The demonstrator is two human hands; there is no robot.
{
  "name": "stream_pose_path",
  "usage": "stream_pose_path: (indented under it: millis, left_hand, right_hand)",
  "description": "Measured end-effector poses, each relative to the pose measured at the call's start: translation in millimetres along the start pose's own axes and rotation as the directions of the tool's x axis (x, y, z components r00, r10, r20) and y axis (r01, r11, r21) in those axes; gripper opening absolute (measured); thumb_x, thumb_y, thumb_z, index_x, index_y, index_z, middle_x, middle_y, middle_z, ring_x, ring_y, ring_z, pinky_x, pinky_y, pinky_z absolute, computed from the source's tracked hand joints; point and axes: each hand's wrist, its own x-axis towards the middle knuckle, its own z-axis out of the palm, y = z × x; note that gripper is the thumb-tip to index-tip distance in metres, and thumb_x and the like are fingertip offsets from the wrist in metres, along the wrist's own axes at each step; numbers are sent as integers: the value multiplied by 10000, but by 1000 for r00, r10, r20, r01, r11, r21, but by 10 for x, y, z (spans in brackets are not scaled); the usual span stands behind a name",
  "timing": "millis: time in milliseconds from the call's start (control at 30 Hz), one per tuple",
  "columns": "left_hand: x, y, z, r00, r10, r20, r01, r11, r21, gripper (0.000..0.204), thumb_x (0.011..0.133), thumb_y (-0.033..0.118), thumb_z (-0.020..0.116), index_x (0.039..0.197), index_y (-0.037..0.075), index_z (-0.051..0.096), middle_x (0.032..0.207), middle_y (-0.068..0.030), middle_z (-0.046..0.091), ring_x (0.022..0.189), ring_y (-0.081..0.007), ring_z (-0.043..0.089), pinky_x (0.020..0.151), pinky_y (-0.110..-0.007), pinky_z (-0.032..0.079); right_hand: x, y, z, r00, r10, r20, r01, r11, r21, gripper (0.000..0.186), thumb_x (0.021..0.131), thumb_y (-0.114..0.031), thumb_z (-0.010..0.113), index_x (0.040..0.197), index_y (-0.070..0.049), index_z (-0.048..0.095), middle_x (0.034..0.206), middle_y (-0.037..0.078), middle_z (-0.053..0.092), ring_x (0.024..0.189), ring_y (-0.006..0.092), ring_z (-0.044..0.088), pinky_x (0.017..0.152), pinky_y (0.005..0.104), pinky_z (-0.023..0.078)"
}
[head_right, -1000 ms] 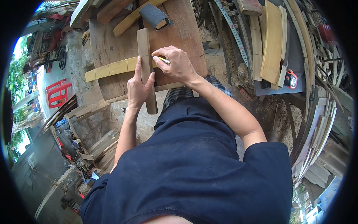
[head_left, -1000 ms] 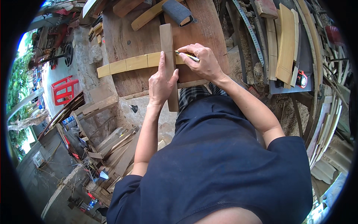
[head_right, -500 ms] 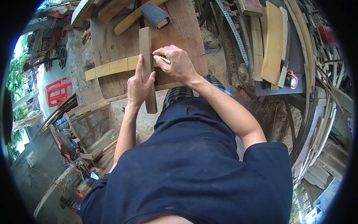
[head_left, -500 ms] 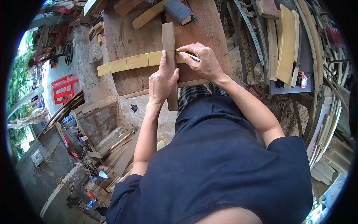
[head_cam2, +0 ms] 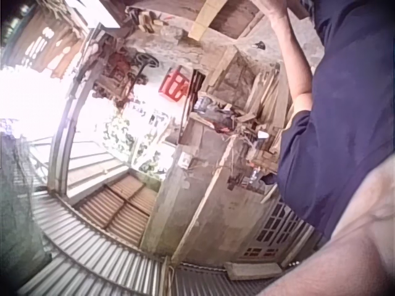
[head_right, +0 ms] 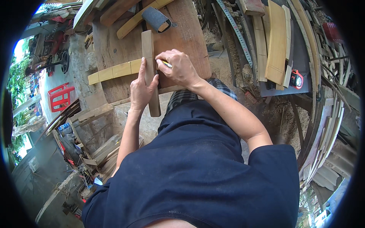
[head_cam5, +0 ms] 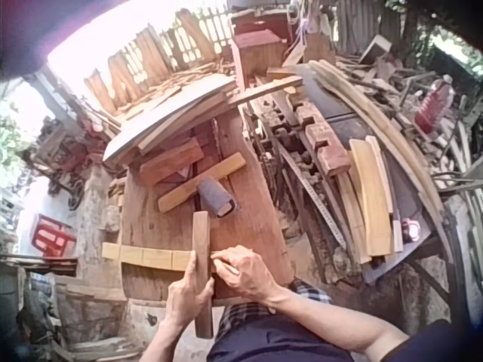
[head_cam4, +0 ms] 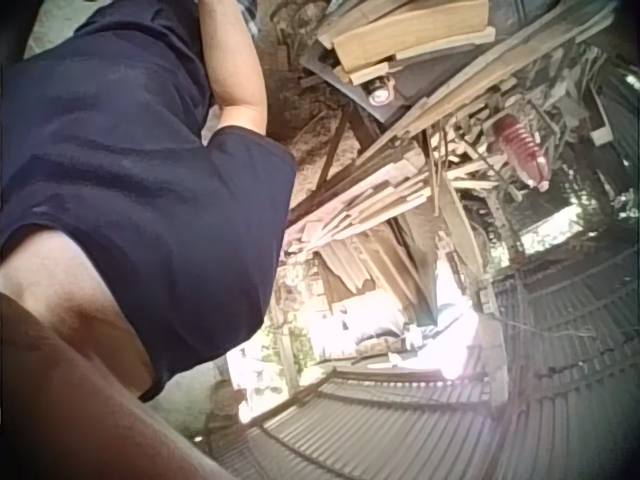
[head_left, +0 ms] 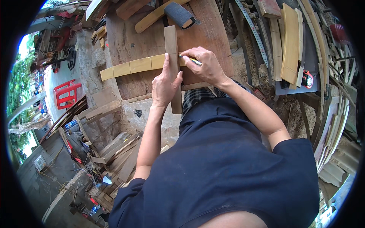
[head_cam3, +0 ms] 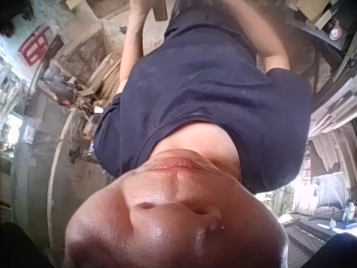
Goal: Measuring and marking a wooden piece using a tape measure and a pencil.
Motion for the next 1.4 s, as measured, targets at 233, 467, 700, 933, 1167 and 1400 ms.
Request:
stream_pose_path:
  millis: [233,467,700,933,1167,1400]
  left_hand:
    - [-8,10,4,999,-36,20,35,999,20,888,923,315,746,1635,85,269,823,-261,723,762,-412,738,716,-466,607]
    - [2,-41,13,999,-26,-19,26,999,20,898,923,339,743,1640,101,258,817,-268,720,763,-425,734,710,-485,606]
    - [-29,-37,28,998,-58,-37,54,993,-102,878,925,287,744,1640,118,262,910,-300,723,819,-458,726,736,-494,595]
    - [-254,-154,-86,939,-305,-161,196,856,-478,910,953,280,697,1648,56,155,1135,-274,740,1052,-385,743,907,-433,592]
    - [-472,-525,-227,761,-589,-272,311,700,-643,761,945,291,712,1576,25,379,1014,-164,763,896,-196,737,823,-358,589]
    - [-597,-1087,-437,700,-623,-348,294,696,-655,745,953,344,731,1520,-38,434,1136,-161,726,920,-159,705,790,-326,576]
  right_hand:
    - [-33,-15,-68,998,6,67,-9,999,49,252,956,-190,662,1084,7,754,1035,208,748,969,339,716,874,414,556]
    - [-123,-36,-16,998,-53,33,50,995,86,245,939,-226,652,1010,-13,752,962,178,749,946,356,703,866,452,549]
    - [-55,-201,-225,985,165,51,-171,968,185,279,1019,-249,656,1214,-64,732,957,144,758,877,276,733,790,381,563]
    - [-68,33,-153,965,-220,146,264,821,-507,601,862,-286,788,1405,-91,618,1222,65,656,1204,246,556,1035,411,387]
    - [75,119,-183,953,-197,230,286,835,-470,643,811,-218,825,1401,-76,612,1280,95,622,1217,277,545,1047,427,392]
    - [268,242,-670,958,-81,275,240,749,-617,642,840,-197,810,1442,-162,590,1348,96,626,1294,261,540,1121,438,347]
